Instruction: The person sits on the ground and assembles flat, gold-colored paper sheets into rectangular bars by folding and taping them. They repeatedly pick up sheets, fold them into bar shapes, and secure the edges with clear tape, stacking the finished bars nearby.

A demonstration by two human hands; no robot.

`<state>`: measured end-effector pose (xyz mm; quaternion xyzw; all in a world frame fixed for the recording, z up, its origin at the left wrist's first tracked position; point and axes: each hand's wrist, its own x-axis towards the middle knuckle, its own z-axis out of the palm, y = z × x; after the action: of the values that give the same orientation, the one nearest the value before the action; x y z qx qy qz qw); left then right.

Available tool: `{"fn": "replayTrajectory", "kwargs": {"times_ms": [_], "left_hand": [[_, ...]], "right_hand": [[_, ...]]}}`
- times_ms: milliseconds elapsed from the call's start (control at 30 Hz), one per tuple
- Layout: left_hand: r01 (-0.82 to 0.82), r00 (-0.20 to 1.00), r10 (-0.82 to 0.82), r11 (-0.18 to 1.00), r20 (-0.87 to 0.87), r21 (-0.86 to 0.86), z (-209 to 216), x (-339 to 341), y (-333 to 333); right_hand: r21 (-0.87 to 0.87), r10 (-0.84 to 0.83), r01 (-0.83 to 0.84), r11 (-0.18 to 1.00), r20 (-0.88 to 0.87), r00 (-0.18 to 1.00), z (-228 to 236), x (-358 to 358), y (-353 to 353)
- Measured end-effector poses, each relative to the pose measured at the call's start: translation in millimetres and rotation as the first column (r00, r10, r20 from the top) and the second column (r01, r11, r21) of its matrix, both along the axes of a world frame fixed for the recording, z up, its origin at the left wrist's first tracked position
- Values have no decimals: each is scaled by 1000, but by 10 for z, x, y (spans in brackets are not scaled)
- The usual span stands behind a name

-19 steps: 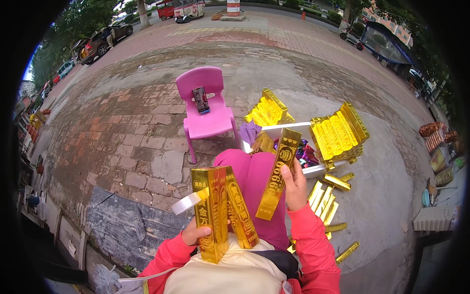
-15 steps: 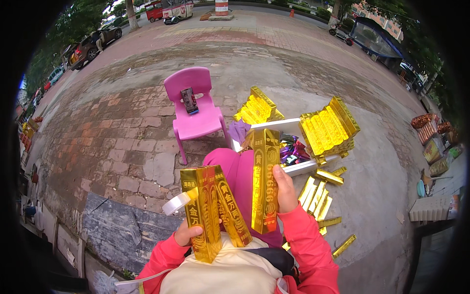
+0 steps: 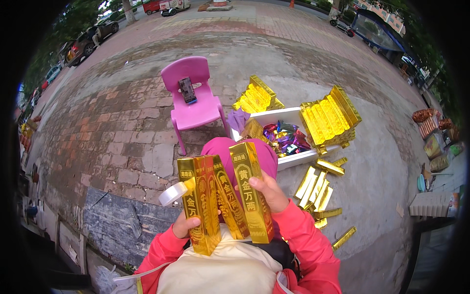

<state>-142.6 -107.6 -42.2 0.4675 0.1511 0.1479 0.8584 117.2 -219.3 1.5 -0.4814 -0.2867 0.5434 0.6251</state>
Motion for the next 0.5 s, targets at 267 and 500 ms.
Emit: {"fn": "replayTrajectory", "kwargs": {"times_ms": [267, 500], "left_hand": [[-25, 999, 26, 999, 20, -32, -62, -14, 12], [-190, 982, 190, 978, -18, -86, -52, 31, 278]], "right_hand": [[-330, -60, -128, 935, -505, 861, -420, -39, 153], [25, 113, -114, 993, -461, 880, -236, -69, 205]]}}
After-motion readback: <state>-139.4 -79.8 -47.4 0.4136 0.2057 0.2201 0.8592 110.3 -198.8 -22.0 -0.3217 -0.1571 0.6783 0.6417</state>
